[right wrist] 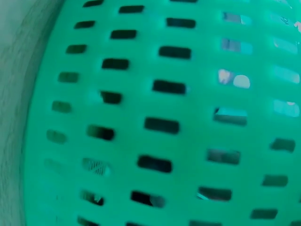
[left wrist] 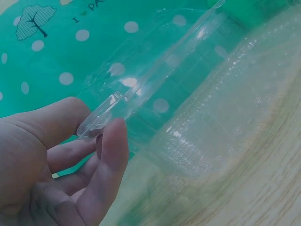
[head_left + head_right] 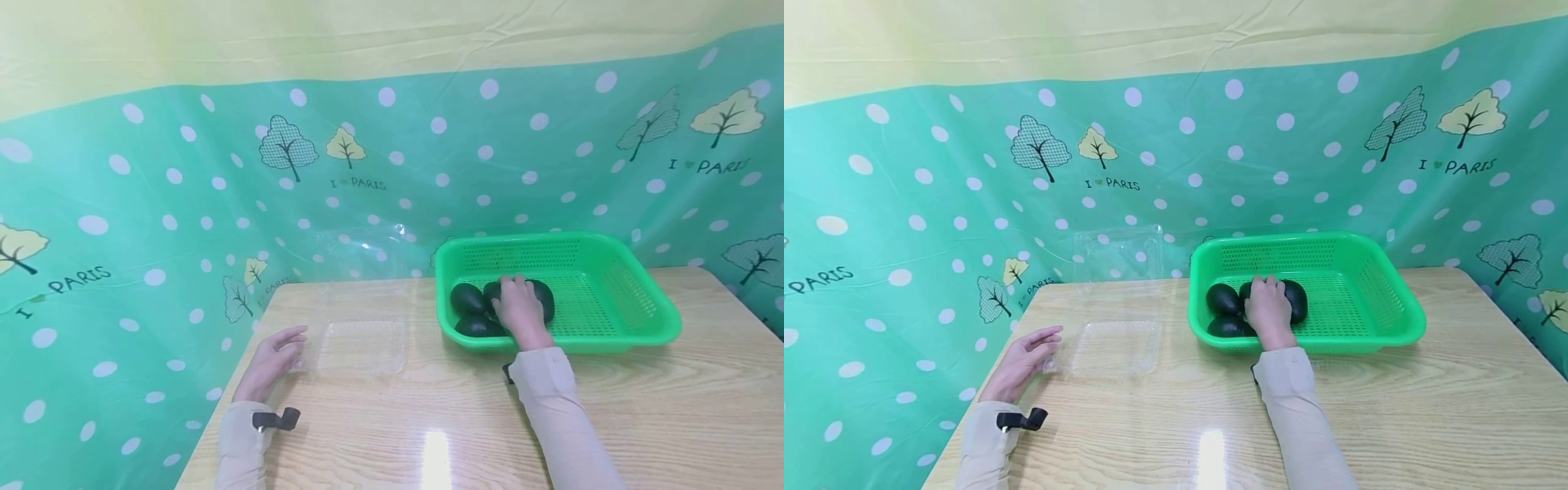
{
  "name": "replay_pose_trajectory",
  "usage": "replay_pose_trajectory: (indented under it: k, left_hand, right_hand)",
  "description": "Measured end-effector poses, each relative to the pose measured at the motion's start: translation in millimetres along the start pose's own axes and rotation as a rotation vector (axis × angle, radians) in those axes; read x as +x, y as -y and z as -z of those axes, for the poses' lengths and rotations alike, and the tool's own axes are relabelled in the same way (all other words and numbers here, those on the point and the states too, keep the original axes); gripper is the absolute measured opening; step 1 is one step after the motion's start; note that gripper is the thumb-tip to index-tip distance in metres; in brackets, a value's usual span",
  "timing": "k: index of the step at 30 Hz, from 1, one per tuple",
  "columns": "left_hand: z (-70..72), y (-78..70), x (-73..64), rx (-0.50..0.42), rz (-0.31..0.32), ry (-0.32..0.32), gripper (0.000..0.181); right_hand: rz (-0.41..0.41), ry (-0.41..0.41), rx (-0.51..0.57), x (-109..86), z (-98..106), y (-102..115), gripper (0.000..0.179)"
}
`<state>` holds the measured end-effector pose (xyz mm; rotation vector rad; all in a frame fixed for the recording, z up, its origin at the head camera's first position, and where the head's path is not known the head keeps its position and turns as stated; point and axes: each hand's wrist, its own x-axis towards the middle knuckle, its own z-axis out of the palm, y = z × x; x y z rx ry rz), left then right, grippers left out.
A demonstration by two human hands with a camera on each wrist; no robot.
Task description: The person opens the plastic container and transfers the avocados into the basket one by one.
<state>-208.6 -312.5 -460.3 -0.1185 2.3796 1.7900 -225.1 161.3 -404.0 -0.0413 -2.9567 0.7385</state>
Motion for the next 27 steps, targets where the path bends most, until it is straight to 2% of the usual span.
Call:
replay_pose_trajectory:
  k: [13,18,23,25,27]
  left_hand:
    - [-0.8,-7.3,2.5,0.044,-0.007,-0.017,0.053]
    - [2.3,-9.5,0.5,0.092,-0.059,-0.015,0.054]
    - [7.5,-22.0,-1.6,0.193,-0.094,-0.067,0.053]
    - [9.0,-27.8,-1.5,0.186,-0.094,-0.085,0.055]
    - [9.7,-32.1,-0.6,0.138,-0.097,-0.094,0.056]
  right_hand:
    - [0.079,-0.082,0.017,-4.2,4,7,0.044]
    - [0.123,-0.137,0.042,-8.8,4,12,0.041]
    - [0.182,-0.197,0.081,-13.3,2,16,0.036]
    - [0.205,-0.216,0.091,-15.3,2,18,0.035]
    - [0.228,-0.235,0.091,-17.4,3,20,0.034]
